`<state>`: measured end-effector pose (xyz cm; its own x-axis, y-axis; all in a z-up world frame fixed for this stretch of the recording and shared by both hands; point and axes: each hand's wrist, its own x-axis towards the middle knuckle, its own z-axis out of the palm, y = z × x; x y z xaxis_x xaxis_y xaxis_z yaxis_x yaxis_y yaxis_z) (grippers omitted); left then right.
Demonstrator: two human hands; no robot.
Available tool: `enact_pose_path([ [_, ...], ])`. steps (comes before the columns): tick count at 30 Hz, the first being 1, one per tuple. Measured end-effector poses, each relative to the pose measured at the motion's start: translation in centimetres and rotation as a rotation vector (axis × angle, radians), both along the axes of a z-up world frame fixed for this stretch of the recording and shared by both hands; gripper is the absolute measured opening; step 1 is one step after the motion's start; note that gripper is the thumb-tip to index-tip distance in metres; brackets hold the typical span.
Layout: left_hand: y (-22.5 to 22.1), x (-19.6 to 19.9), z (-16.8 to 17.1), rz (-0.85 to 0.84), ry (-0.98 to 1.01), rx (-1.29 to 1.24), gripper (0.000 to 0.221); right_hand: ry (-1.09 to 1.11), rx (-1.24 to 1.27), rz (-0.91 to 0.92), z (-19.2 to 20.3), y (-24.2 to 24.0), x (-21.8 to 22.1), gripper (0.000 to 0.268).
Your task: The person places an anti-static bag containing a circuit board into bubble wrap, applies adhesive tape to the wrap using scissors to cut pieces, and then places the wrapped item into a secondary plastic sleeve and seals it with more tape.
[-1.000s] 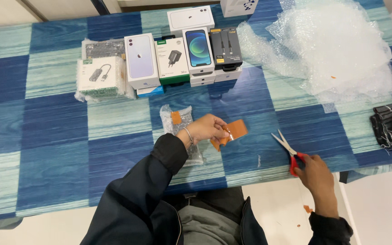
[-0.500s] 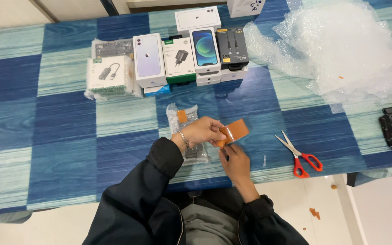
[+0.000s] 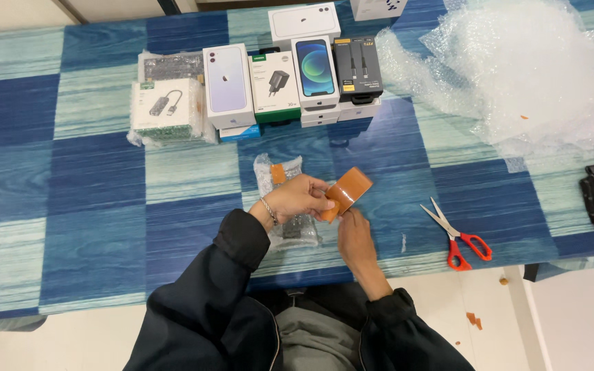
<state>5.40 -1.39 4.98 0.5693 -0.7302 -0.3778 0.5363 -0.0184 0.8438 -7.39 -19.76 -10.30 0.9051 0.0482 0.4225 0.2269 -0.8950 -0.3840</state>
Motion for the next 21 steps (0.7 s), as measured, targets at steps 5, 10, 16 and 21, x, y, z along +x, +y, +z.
enact_pose_path([
  [5,-1.2,1.1,-1.8,-0.027,0.011,-0.035,0.047,0.051,-0.133,-0.094,-0.4,0.3,-0.6,0.015],
  [10,-1.7,1.3,-0.7,0.001,-0.014,-0.034,0.047,0.164,-0.038,-0.168,3.1,0.3,0.2,0.026],
  [16,-3.0,2.3,2.5,0.028,-0.070,-0.081,0.048,0.002,-0.067,-0.211,6.5,-2.7,2.5,0.014],
  [21,-6.8,6.2,0.6,0.028,-0.098,-0.130,0.043,-0.304,-0.462,-0.232,6.9,-7.4,6.6,0.007],
])
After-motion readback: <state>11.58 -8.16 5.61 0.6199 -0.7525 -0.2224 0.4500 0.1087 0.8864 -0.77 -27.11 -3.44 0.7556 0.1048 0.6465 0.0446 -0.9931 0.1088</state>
